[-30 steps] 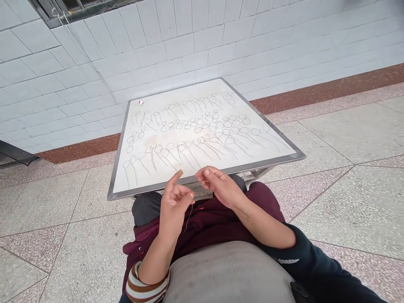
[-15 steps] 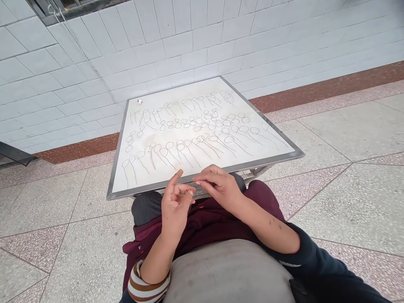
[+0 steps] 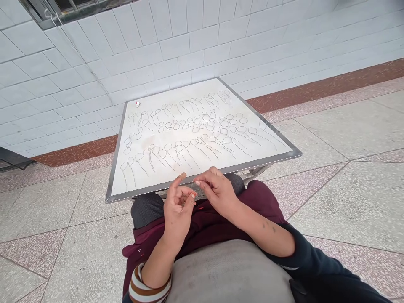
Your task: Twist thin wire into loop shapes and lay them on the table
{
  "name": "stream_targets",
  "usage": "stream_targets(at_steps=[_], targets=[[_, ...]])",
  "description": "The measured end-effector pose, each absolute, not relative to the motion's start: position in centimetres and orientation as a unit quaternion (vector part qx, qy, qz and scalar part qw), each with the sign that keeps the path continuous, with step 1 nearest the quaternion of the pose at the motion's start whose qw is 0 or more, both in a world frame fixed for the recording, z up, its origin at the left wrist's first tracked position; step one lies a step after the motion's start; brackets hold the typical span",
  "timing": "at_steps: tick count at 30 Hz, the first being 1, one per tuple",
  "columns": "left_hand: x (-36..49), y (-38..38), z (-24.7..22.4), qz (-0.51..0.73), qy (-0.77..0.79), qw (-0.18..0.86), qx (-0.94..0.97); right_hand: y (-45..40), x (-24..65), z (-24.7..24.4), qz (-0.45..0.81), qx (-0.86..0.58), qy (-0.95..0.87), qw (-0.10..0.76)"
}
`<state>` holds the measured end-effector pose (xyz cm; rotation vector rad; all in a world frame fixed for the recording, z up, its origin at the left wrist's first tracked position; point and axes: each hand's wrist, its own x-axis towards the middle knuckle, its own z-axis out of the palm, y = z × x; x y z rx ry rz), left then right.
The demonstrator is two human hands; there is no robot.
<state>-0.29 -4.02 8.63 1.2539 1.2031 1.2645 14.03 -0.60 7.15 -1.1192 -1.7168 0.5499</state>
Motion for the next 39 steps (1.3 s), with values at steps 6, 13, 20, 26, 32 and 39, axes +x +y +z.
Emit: stream_targets(at_steps=[6,13,20,26,32,39], targets=[[-0.2,-4.3,8.6,0.513,0.500,0.456,0.528,-0.6,14.0,6.9,0.232,-0.454,-0.709,0.488],[-0.3,-4.2,8.6,0.515,0.499,0.474,0.512,-0.3,14.1,6.7,0.244,-0.441,-0.712,0.488],[-0.5,-4.1,8.3,0.512,0.497,0.466,0.523,0.5,14.6,6.2,0.220,-0.393,-0.748,0.487],[-0.5,-4.2,8.5,0.498,0.493,0.460,0.545,0.3,14.5,6.3,0.224,-0.386,-0.739,0.505],[-0.6,-4.1,8.5,0.506,0.488,0.488,0.517,0.0,13.9,6.5,0.248,-0.416,-0.709,0.513],[-0.7,-3.8,8.0,0.530,0.493,0.485,0.490,0.7,14.0,6.7,0.242,-0.417,-0.708,0.515]])
